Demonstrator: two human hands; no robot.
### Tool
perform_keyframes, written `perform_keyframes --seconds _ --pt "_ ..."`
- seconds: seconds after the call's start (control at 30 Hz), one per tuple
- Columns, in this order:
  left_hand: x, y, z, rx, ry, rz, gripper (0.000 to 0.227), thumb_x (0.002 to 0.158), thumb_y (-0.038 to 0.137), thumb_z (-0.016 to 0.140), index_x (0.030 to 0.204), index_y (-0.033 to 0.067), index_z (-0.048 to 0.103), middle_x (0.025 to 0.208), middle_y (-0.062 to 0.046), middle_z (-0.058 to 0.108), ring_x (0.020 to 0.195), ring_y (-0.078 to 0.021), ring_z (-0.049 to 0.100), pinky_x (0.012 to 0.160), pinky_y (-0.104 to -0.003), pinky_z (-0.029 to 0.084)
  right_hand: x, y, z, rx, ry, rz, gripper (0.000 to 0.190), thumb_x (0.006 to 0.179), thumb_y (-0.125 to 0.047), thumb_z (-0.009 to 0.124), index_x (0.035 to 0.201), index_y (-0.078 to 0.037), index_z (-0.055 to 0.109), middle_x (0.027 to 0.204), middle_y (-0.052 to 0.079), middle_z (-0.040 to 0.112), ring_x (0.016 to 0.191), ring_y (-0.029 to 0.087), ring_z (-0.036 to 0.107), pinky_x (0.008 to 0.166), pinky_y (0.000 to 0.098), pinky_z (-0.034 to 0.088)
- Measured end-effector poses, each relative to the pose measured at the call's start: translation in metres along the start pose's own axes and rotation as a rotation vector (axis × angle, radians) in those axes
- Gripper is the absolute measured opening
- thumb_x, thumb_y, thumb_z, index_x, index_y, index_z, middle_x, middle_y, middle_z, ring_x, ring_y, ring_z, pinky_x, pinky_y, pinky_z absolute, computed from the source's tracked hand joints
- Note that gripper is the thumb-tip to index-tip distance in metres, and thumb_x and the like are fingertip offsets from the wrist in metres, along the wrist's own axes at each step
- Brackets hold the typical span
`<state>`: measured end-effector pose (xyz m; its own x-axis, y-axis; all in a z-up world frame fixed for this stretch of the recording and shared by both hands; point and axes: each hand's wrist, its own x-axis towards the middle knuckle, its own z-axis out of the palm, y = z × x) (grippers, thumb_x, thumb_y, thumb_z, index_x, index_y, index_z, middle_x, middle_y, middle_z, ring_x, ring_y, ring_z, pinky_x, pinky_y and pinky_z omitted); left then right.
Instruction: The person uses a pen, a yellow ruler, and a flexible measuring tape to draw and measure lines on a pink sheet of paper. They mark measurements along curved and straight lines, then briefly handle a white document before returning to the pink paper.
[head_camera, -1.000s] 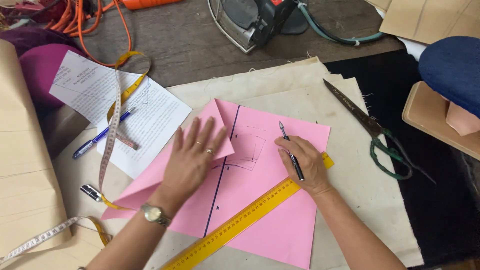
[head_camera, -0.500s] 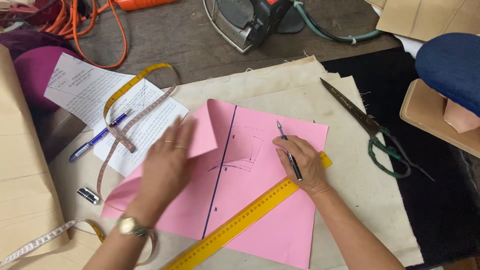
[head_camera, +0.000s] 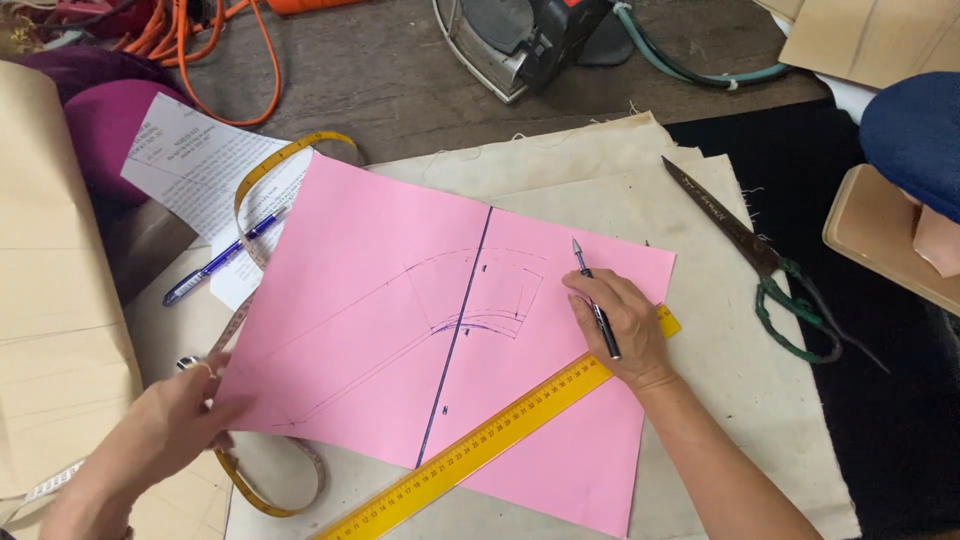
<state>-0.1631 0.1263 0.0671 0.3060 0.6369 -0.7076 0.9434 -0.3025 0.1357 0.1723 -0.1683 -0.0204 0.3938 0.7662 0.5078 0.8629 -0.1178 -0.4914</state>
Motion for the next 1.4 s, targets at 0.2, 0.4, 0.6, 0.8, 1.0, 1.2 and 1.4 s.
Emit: perform_keyframes --seconds 0.2,0.4,0.6,0.8,1.0,1.2,1.4 --pt "-0.029 0.048 -0.004 -0.109 0.146 0.310 0.017 0.081 0.024 0.056 0.094 0.0123 0.052 0.118 0.006 0.063 0.062 -0.0248 0.068 0.068 -0.039 0.049 -0.001 -0.001 0.000 -0.015 -0.002 0.003 0.019 0.095 -0.009 0.056 0.108 0.000 0.064 0.102 0.015 0.068 0.090 0.029 0.067 0.083 0.0376 0.055" --pt "-0.036 0.123 0.014 -0.108 0.071 0.763 0.048 0.081 0.019 0.057 0.129 0.0185 0.051 0.066 -0.009 0.058 0.061 -0.0306 0.058 0.062 -0.043 0.047 -0.003 0.004 0.001 0.005 -0.045 0.096 0.017 0.095 -0.014 0.057 0.108 -0.007 0.064 0.099 0.009 0.067 0.092 0.024 0.067 0.087 0.0350 0.054" --pt "0.014 0.189 0.035 -0.033 -0.140 1.001 0.044 0.083 0.038 0.066 0.110 0.0036 0.065 0.093 -0.016 0.075 0.091 -0.0354 0.072 0.079 -0.047 0.058 0.002 0.001 -0.005 0.041 -0.112 0.209 0.015 0.096 -0.021 0.057 0.108 -0.016 0.064 0.096 0.005 0.065 0.094 0.022 0.068 0.087 0.0342 0.055" --pt "0.042 0.204 0.039 0.213 0.164 1.203 0.013 0.085 0.019 0.067 0.090 0.0073 0.066 0.082 -0.009 0.071 0.082 -0.0329 0.069 0.071 -0.043 0.057 0.003 -0.001 -0.005 0.038 -0.099 0.225 0.015 0.095 -0.019 0.058 0.108 -0.014 0.065 0.095 0.008 0.065 0.093 0.024 0.068 0.087 0.0358 0.055" --pt "0.067 0.129 0.002 0.260 0.684 1.068 0.018 0.088 0.022 0.064 0.105 0.0180 0.069 0.096 -0.003 0.068 0.101 -0.0244 0.064 0.087 -0.036 0.051 0.000 0.001 -0.003 0.033 -0.114 0.235 0.015 0.096 -0.020 0.057 0.108 -0.016 0.065 0.094 0.007 0.065 0.093 0.022 0.068 0.086 0.0344 0.055" --pt "0.049 0.039 -0.009 0.266 0.359 0.315 0.062 0.084 0.039 0.065 0.137 0.0114 0.049 0.114 -0.024 0.066 0.102 -0.0441 0.067 0.085 -0.052 0.056 0.002 -0.001 -0.002 0.030 -0.116 0.244 0.015 0.096 -0.022 0.056 0.108 -0.017 0.064 0.094 0.007 0.065 0.093 0.022 0.068 0.086 0.0340 0.055" --pt "0.034 0.007 -0.016 0.007 0.130 0.260 0.034 0.085 0.030 0.065 0.095 0.0058 0.044 0.095 -0.013 0.074 0.079 -0.0277 0.069 0.071 -0.042 0.050 0.001 0.001 0.000 0.008 -0.048 0.117 0.016 0.095 -0.017 0.056 0.106 -0.009 0.064 0.098 0.009 0.067 0.091 0.025 0.067 0.085 0.0353 0.055"
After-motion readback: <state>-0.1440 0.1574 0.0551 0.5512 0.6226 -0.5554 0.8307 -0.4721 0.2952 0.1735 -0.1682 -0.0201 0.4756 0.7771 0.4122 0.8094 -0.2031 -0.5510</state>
